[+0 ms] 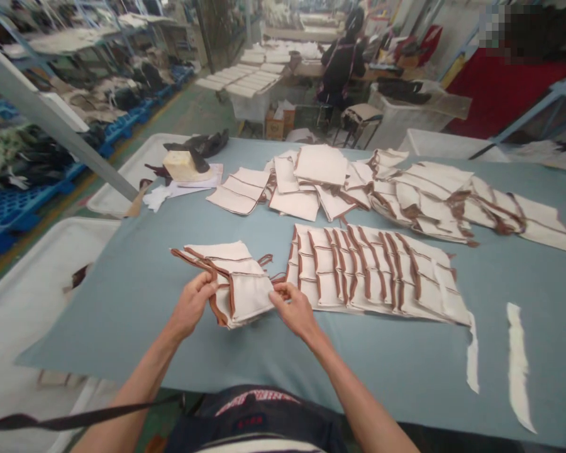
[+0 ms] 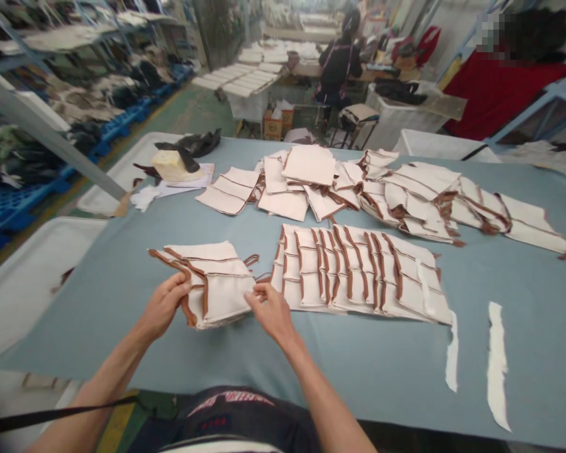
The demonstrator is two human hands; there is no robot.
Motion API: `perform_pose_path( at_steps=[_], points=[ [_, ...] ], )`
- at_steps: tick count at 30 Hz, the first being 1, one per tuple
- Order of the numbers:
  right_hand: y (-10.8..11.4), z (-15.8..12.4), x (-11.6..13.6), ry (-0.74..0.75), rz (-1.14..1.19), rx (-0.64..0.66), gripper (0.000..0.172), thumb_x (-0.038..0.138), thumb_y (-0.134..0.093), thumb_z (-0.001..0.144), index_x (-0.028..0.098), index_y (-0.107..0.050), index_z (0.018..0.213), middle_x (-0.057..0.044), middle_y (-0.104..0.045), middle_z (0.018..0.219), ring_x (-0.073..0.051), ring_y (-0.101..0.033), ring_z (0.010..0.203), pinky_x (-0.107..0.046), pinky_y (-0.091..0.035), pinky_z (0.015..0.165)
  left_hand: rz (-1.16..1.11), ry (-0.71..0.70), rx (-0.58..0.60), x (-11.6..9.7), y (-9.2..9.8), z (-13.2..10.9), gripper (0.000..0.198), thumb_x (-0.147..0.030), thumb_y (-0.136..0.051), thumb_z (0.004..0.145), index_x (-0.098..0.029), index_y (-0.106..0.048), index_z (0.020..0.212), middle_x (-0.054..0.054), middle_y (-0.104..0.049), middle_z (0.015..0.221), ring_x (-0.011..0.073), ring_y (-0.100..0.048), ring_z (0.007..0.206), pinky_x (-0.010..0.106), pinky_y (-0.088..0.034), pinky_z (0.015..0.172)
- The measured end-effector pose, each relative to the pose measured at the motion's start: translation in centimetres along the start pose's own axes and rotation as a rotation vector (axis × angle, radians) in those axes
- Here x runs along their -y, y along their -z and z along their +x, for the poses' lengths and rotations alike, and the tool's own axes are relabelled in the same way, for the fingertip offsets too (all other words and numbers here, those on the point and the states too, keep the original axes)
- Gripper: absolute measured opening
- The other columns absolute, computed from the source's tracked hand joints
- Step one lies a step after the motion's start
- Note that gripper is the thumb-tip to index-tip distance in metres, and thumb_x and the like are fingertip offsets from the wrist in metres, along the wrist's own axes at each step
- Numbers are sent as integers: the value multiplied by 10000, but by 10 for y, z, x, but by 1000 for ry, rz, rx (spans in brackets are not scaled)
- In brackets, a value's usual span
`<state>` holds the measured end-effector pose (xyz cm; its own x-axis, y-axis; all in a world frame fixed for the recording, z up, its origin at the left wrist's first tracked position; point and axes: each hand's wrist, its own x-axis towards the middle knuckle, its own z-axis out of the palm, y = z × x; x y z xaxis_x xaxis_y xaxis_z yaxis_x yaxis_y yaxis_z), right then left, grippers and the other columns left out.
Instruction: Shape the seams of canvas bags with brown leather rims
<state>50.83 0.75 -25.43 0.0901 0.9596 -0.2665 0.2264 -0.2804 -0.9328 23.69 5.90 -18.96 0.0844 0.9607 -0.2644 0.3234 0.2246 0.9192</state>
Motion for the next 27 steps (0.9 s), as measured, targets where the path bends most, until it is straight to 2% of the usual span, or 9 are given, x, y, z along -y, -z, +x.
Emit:
perform_pose_path(
  at_steps=[3, 5, 8, 11, 15, 18, 21, 24, 27],
  points=[
    [-18, -6, 27, 309, -122, 57, 395, 280, -783, 940, 250, -712, 1328, -111, -732, 1423, -300, -649, 1336, -469, -504, 1169, -3, -21, 69, -11, 0, -22, 389, -591, -703, 856, -206, -658, 881, -9, -651, 777, 205, -599, 705, 301, -517, 636],
    [-28, -3, 37, 471, -189, 122, 345, 244, -774, 932, 265, -724, 1272, -100, -729, 1449, -286, -626, 1386, -443, -474, 1202, -4, -18, 105, -14, 2, -31, 388, -600, -692, 815, -218, -634, 842, -10, -631, 747, 204, -576, 682, 296, -506, 614],
    [-45, -1, 34, 598, -286, 198, 38, 248, -725, 974, 258, -728, 1011, -75, -813, 1139, -260, -726, 1142, -382, -532, 1071, -12, -3, 114, -12, 10, -37, 409, -628, -680, 802, -232, -577, 793, -16, -601, 718, 192, -551, 655, 284, -492, 588],
    [-61, -9, 22, 610, -374, 141, 158, 230, -566, 1059, 235, -700, 975, -85, -787, 979, -244, -724, 965, -337, -535, 921, -22, 29, 103, -6, 23, -41, 456, -671, -701, 821, -233, -583, 860, -8, -649, 757, 200, -603, 669, 275, -503, 573],
    [-67, -18, 17, 602, -454, 12, 283, 282, -443, 1128, 217, -699, 1025, -103, -765, 918, -237, -707, 871, -303, -495, 796, -11, 81, 169, 2, 43, -50, 605, -669, -849, 768, -210, -664, 1116, 71, -798, 947, 272, -759, 794, 311, -585, 621],
    [-53, -20, 32, 651, -484, -33, 331, 357, -437, 1139, 227, -696, 978, -87, -752, 854, -224, -697, 800, -293, -467, 733, 47, 103, 194, 18, 52, -52, 615, -702, -823, 811, -190, -690, 1125, 64, -788, 831, 253, -744, 665, 311, -572, 562],
    [-19, -27, 60, 709, -497, -90, 376, 434, -447, 1138, 232, -693, 938, -72, -720, 788, -211, -664, 723, -296, -435, 679, 176, 102, 117, 46, 59, -46, 475, -619, -742, 967, -172, -703, 1125, 13, -732, 770, 188, -692, 621, 289, -568, 568],
    [25, -41, 89, 736, -503, -192, 369, 467, -482, 1137, 233, -693, 946, -63, -705, 780, -199, -633, 696, -300, -418, 671, 387, 109, -30, 76, 71, -39, 304, -448, -718, 1072, -148, -720, 1125, 24, -740, 926, 168, -707, 745, 324, -629, 701],
    [60, -60, 114, 740, -513, -267, 316, 429, -514, 1136, 237, -678, 946, -33, -696, 758, -181, -597, 640, -298, -404, 639, 584, 73, -175, 94, 86, -31, 265, -385, -751, 1063, -160, -728, 1202, 74, -758, 1154, 233, -757, 994, 412, -667, 877]
  ],
)
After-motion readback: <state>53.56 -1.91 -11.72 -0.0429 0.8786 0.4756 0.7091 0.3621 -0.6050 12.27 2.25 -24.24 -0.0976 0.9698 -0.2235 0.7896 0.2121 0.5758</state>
